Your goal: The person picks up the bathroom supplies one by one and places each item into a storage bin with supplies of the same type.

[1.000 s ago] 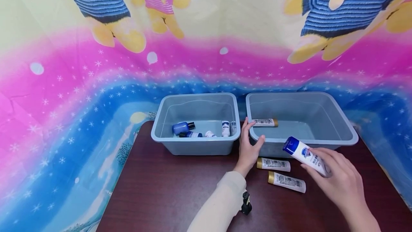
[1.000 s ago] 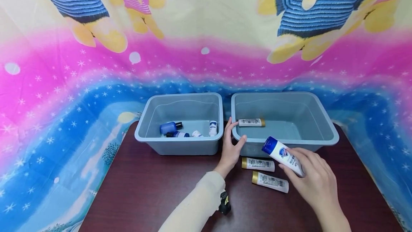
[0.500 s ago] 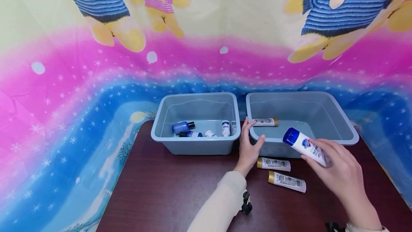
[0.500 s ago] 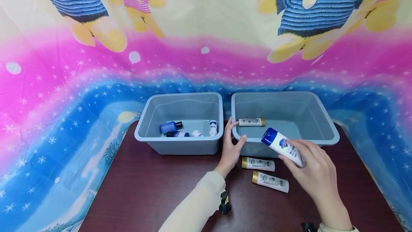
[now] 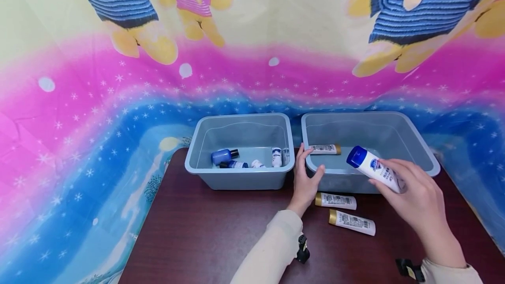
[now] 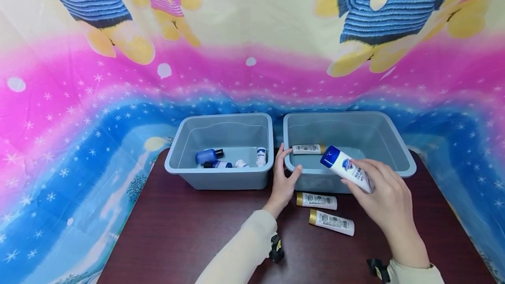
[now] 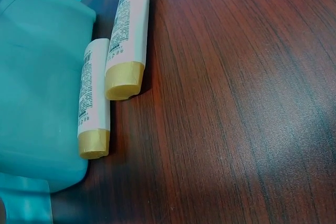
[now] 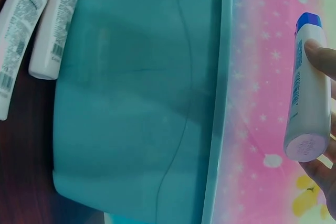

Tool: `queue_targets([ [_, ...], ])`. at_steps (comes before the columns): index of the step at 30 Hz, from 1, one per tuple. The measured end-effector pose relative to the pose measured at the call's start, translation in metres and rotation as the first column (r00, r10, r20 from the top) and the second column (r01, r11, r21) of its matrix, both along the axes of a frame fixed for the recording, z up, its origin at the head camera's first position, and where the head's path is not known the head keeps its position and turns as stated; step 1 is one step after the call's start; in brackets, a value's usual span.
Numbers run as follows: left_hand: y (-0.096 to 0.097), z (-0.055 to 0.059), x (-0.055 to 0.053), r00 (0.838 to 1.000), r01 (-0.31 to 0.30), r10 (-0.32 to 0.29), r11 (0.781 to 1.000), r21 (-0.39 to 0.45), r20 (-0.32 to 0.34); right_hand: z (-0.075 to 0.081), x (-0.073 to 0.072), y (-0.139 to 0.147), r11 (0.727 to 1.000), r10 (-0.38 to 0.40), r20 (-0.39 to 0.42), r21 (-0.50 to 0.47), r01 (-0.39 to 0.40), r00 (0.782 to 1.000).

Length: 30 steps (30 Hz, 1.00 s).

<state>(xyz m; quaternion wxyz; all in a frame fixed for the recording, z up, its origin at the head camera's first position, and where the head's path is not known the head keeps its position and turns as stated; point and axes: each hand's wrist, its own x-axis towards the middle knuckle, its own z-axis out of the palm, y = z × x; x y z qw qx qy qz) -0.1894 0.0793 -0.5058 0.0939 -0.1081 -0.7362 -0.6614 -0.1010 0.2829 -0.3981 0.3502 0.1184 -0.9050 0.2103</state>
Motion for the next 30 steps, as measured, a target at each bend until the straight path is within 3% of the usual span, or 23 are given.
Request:
queue_targets([
  [30,0.000,-0.003,-0.001,1.000,-0.014,0.014,1.000,-0.020,-0.012,0.020,-0.034,0.000,1.000,0.002,0.076,0.028,-0.004,0.997],
])
